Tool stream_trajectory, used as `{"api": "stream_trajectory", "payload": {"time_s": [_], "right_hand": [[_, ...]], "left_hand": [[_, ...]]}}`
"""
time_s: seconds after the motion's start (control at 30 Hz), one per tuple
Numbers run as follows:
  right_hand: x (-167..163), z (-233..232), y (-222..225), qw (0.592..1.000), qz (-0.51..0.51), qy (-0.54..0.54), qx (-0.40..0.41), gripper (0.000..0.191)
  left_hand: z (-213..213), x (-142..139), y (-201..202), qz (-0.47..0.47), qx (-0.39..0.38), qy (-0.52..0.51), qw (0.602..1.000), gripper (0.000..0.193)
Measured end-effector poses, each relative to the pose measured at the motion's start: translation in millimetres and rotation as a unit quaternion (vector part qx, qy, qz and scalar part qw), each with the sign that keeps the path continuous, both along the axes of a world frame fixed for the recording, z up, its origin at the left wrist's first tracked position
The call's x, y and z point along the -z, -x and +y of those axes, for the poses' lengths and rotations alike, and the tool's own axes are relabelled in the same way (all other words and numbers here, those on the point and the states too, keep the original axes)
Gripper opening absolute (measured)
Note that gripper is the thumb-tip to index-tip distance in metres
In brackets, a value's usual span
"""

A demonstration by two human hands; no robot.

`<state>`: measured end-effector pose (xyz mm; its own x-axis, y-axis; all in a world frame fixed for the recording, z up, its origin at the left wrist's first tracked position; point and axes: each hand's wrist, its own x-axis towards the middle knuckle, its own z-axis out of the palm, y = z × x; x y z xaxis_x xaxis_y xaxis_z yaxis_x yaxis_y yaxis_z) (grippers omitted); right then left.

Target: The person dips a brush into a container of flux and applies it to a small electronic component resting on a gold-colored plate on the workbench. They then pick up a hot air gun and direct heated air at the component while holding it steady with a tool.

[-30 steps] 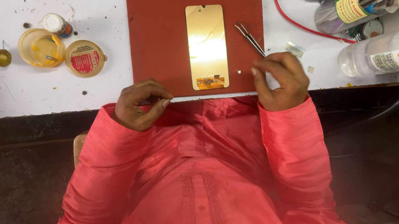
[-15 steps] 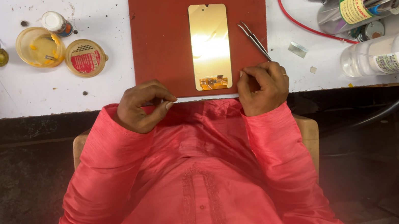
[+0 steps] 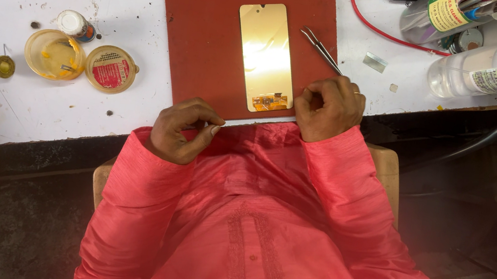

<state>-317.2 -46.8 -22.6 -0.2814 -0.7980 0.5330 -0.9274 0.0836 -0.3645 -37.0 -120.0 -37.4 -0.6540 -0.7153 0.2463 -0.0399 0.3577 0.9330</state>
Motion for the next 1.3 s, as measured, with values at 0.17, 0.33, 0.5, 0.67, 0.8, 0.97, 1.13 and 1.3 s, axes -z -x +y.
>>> {"api": "stream_trajectory", "payload": {"time_s": [0.17,0.33,0.5,0.67,0.8,0.97,1.13,1.3], "right_hand": [[-8.4,2.4,-0.4,0.995,-0.092,0.004,-0.028,0.009],[-26.4,14.2,24.2,0.971,-0.230,-0.039,-0.058,0.011],[-27.9,10.7,44.7,0.964,-0.202,-0.037,-0.167,0.017],[-20.5,-8.3,57.7,0.932,-0.171,-0.064,-0.312,0.025],[-18.0,-15.9,59.1,0.939,-0.116,-0.092,-0.309,0.028],[-21.3,-17.4,57.4,0.934,-0.137,-0.136,-0.302,0.027],[-23.4,-17.0,57.9,0.935,-0.128,-0.150,-0.294,0.027],[-18.3,-15.6,58.3,0.935,-0.142,-0.135,-0.297,0.028]], "left_hand": [[0.3,-0.7,0.1,-0.006,0.000,-0.008,1.000,0.009],[0.1,-0.8,-0.3,0.003,0.001,-0.004,1.000,0.009],[0.5,0.0,0.3,0.004,0.002,-0.005,1.000,0.009],[1.7,0.3,0.6,-0.001,0.001,0.000,1.000,0.009],[1.5,0.3,0.9,0.000,-0.001,0.005,1.000,0.010],[1.0,1.6,1.2,-0.006,0.001,0.008,1.000,0.011],[1.8,2.2,1.2,0.001,0.003,-0.003,1.000,0.011],[1.2,0.7,1.9,-0.003,0.001,0.004,1.000,0.012]]}}
